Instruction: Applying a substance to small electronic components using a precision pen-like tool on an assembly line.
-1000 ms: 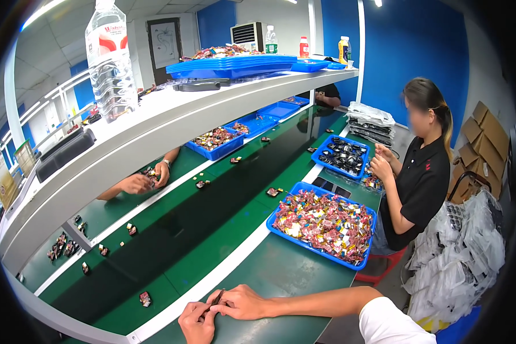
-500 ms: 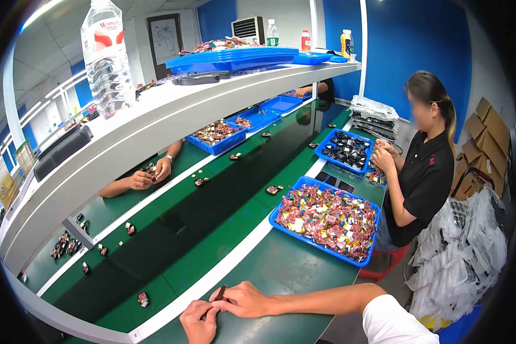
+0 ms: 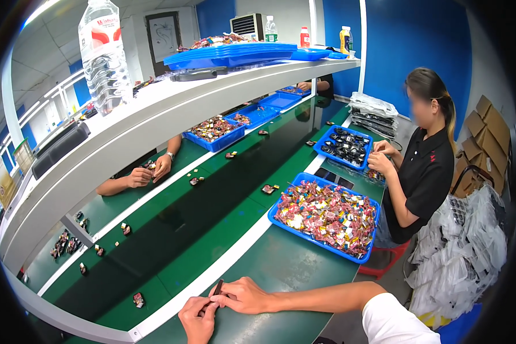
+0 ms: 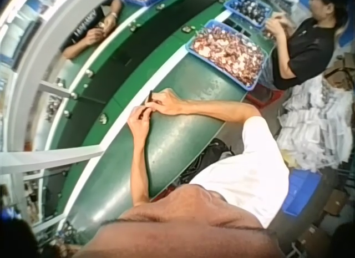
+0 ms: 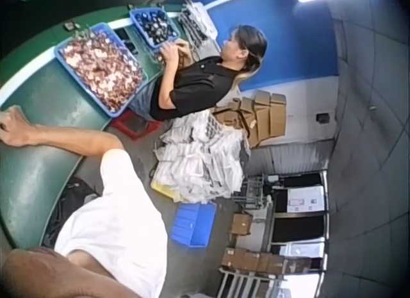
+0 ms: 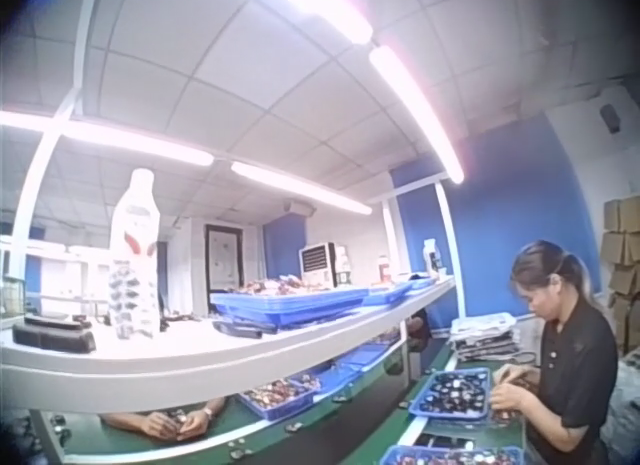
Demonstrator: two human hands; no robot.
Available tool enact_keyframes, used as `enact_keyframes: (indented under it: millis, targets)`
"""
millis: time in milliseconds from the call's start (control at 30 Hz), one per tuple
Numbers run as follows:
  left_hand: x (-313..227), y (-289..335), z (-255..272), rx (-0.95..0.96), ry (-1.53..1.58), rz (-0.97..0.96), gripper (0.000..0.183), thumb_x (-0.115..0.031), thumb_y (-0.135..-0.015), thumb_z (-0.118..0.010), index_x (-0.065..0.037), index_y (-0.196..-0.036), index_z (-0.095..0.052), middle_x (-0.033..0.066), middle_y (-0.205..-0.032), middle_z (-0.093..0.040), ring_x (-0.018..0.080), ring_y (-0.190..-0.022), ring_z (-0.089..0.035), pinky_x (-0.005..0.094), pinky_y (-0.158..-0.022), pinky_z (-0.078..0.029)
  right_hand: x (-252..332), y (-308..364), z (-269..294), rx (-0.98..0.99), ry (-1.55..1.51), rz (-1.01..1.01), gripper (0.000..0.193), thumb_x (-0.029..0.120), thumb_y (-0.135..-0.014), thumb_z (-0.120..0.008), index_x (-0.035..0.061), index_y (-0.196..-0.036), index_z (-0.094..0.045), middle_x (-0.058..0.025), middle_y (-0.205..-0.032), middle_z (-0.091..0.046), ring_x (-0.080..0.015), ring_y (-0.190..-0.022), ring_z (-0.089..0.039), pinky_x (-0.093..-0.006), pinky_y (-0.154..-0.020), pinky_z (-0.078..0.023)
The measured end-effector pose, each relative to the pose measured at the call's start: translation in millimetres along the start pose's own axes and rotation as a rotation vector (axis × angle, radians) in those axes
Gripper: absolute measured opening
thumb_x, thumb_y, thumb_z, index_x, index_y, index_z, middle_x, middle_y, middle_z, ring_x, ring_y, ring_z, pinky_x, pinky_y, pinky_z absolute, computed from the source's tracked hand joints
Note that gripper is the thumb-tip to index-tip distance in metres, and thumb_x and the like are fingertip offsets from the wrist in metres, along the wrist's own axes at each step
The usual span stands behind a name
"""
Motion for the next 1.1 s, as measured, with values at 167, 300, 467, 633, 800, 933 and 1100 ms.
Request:
enact_keyframes:
  millis: [167,300,467,633,800,933,1100]
  targets:
    - [4.9,0.6,-0.6,-0.006,0.032,0.029,0.011,-0.006,-0.085,-0.073,0.000,-0.093,-0.073,0.0094,-0.081,-0.066,0.0177,-0.066,-0.060,0.0296,-0.061,-0.049,1.8,-2.5,0.4,0.047,0.057,-0.053,0.021,0.023,-0.094,-0.067,0.0044,-0.104,-0.071,-0.0055,-0.072,-0.072,-0.0151,-0.050,-0.060,-0.0297,-0.051,-0.046]
    - [5.7,0.2,-1.3,-0.005,0.036,0.042,0.011,-0.007,-0.085,-0.074,0.000,-0.094,-0.073,0.0082,-0.080,-0.064,0.0159,-0.064,-0.058,0.0287,-0.060,-0.048,-3.5,-1.7,-1.5,0.037,0.049,-0.058,0.021,0.024,-0.092,-0.068,0.0052,-0.103,-0.071,-0.0052,-0.072,-0.072,-0.0147,-0.050,-0.058,-0.0303,-0.050,-0.045]
    - [6.8,-1.0,-1.9,0.009,0.052,0.063,0.011,-0.007,-0.085,-0.074,-0.001,-0.094,-0.073,0.0076,-0.079,-0.064,0.0154,-0.064,-0.057,0.0283,-0.059,-0.047,-1.7,-2.4,0.2,0.037,0.043,-0.057,0.021,0.024,-0.092,-0.068,0.0063,-0.103,-0.072,-0.0044,-0.072,-0.072,-0.0146,-0.049,-0.056,-0.0303,-0.050,-0.045]
    - [7.6,1.1,-1.1,-0.001,0.042,0.081,0.011,-0.008,-0.085,-0.075,-0.001,-0.094,-0.073,0.0073,-0.079,-0.064,0.0147,-0.064,-0.057,0.0278,-0.059,-0.047,-6.0,-0.9,-3.8,0.040,0.066,-0.048,0.021,0.023,-0.092,-0.069,0.0069,-0.105,-0.072,-0.0042,-0.073,-0.072,-0.0146,-0.050,-0.055,-0.0304,-0.050,-0.044]
    - [9.8,1.2,-2.4,0.000,0.047,0.056,0.012,-0.008,-0.085,-0.076,-0.001,-0.094,-0.073,0.0067,-0.079,-0.064,0.0145,-0.063,-0.056,0.0275,-0.058,-0.046,-4.3,-1.0,-1.9,0.044,0.074,-0.061,0.021,0.023,-0.092,-0.069,0.0069,-0.105,-0.073,-0.0055,-0.072,-0.071,-0.0152,-0.049,-0.054,-0.0309,-0.050,-0.044]
    - [7.3,0.3,-1.2,-0.003,0.038,0.056,0.012,-0.009,-0.085,-0.076,-0.001,-0.094,-0.073,0.0066,-0.078,-0.063,0.0144,-0.063,-0.056,0.0275,-0.059,-0.046,-2.0,-2.2,-1.4,0.040,0.071,-0.053,0.022,0.024,-0.092,-0.069,0.0071,-0.105,-0.073,-0.0061,-0.071,-0.071,-0.0159,-0.048,-0.053,-0.0313,-0.049,-0.044]
    - [7.7,-1.1,-1.4,0.012,0.036,0.069,0.013,-0.009,-0.085,-0.076,-0.001,-0.095,-0.073,0.0067,-0.078,-0.063,0.0146,-0.063,-0.055,0.0279,-0.059,-0.046,-6.3,-2.0,-2.7,0.041,0.082,-0.056,0.023,0.025,-0.092,-0.069,0.0072,-0.105,-0.073,-0.0059,-0.070,-0.070,-0.0161,-0.048,-0.053,-0.0317,-0.049,-0.043]
Point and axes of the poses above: each hand's wrist, its own y-axis away from the middle knuckle, its own z-axis out of the back of the hand, x = y × z, the point moved 2 cm from there along -y, towards the middle knuckle
